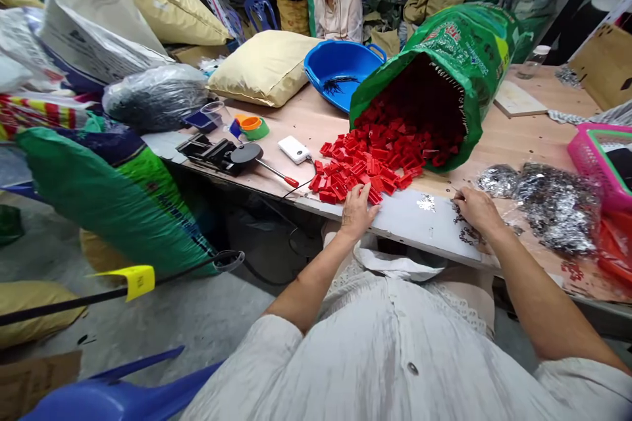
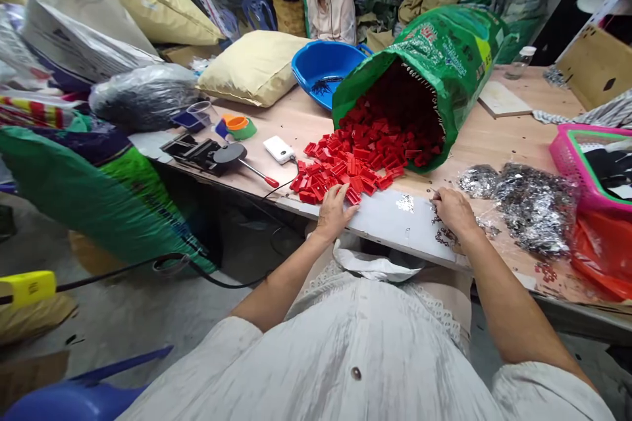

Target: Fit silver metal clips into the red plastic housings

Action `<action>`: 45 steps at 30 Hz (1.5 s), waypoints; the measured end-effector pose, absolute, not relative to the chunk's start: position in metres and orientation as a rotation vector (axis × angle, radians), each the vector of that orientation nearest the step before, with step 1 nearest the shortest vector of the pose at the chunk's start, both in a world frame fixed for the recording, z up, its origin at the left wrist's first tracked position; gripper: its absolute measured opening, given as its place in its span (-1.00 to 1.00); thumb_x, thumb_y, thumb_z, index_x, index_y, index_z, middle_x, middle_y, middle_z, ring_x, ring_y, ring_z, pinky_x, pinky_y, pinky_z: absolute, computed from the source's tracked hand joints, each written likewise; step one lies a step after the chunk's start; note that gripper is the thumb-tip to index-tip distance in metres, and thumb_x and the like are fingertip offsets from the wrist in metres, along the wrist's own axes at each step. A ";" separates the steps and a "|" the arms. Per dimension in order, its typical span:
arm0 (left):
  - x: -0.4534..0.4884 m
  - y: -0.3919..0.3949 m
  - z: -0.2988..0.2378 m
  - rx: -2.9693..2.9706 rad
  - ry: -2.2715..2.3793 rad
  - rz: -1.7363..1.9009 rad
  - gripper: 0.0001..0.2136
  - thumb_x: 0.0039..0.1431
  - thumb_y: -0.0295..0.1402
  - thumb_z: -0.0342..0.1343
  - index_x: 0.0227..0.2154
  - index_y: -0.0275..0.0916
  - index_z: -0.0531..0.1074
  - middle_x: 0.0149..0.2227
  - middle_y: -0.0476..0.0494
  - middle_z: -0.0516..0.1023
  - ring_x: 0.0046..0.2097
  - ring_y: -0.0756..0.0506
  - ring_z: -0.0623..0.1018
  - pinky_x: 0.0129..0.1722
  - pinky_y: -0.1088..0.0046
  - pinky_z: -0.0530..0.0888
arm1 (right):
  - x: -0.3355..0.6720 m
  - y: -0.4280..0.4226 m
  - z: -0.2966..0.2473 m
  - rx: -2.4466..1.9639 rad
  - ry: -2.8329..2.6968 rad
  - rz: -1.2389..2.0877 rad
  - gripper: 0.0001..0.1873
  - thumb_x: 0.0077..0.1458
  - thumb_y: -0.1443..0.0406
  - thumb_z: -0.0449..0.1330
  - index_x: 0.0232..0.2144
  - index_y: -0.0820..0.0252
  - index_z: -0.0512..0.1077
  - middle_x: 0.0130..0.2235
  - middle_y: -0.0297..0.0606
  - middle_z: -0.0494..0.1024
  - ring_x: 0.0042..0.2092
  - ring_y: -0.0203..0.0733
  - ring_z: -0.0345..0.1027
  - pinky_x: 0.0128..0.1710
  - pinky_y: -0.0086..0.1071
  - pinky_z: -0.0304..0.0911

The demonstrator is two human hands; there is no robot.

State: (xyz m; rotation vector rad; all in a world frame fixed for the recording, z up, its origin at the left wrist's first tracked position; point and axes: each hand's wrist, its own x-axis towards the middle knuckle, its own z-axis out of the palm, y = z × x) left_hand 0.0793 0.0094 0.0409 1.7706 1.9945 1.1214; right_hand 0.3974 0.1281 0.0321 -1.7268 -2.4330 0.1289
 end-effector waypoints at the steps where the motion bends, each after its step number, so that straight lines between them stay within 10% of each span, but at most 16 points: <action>1: 0.080 0.012 0.040 1.793 2.012 1.081 -0.45 0.03 -0.37 0.30 0.12 -0.24 0.36 0.13 -0.36 0.37 0.14 -0.31 0.34 0.21 0.12 0.22 | 0.397 0.125 0.034 -1.726 -2.406 0.111 -0.86 0.20 0.34 0.10 -0.25 0.20 0.46 -0.20 -0.12 0.57 -0.14 -0.04 0.39 -0.15 -0.27 0.17; 17: 0.093 -0.011 0.033 1.820 1.795 1.285 -0.84 0.14 -0.32 0.22 -0.21 -0.19 0.54 0.02 -0.25 0.45 0.12 -0.21 0.43 0.18 0.22 0.32 | 0.400 0.057 0.046 -1.552 -2.367 0.227 -0.75 0.23 0.32 0.10 -0.11 0.20 0.53 -0.08 -0.13 0.58 -0.05 -0.05 0.41 -0.02 -0.27 0.24; 26: 0.120 -0.018 0.054 0.786 1.108 1.429 -0.40 -0.19 -0.43 0.42 0.00 -0.12 0.41 -0.06 -0.06 0.46 -0.11 -0.03 0.56 0.01 0.39 0.46 | 0.384 0.061 0.057 -1.637 -2.413 0.438 -0.81 0.22 0.30 0.13 -0.25 0.14 0.57 -0.16 -0.18 0.61 -0.06 -0.09 0.39 0.00 -0.29 0.20; 45: 0.145 -0.046 0.072 0.586 0.995 1.139 -0.47 -0.24 -0.39 0.47 -0.19 -0.21 0.34 -0.37 0.01 0.53 -0.33 -0.01 0.60 -0.28 0.51 0.56 | 0.335 0.015 0.084 -1.124 -1.986 0.989 -0.96 0.15 0.33 0.13 -0.35 0.15 0.37 -0.44 -0.43 0.39 -0.41 -0.33 0.21 -0.38 -0.46 0.09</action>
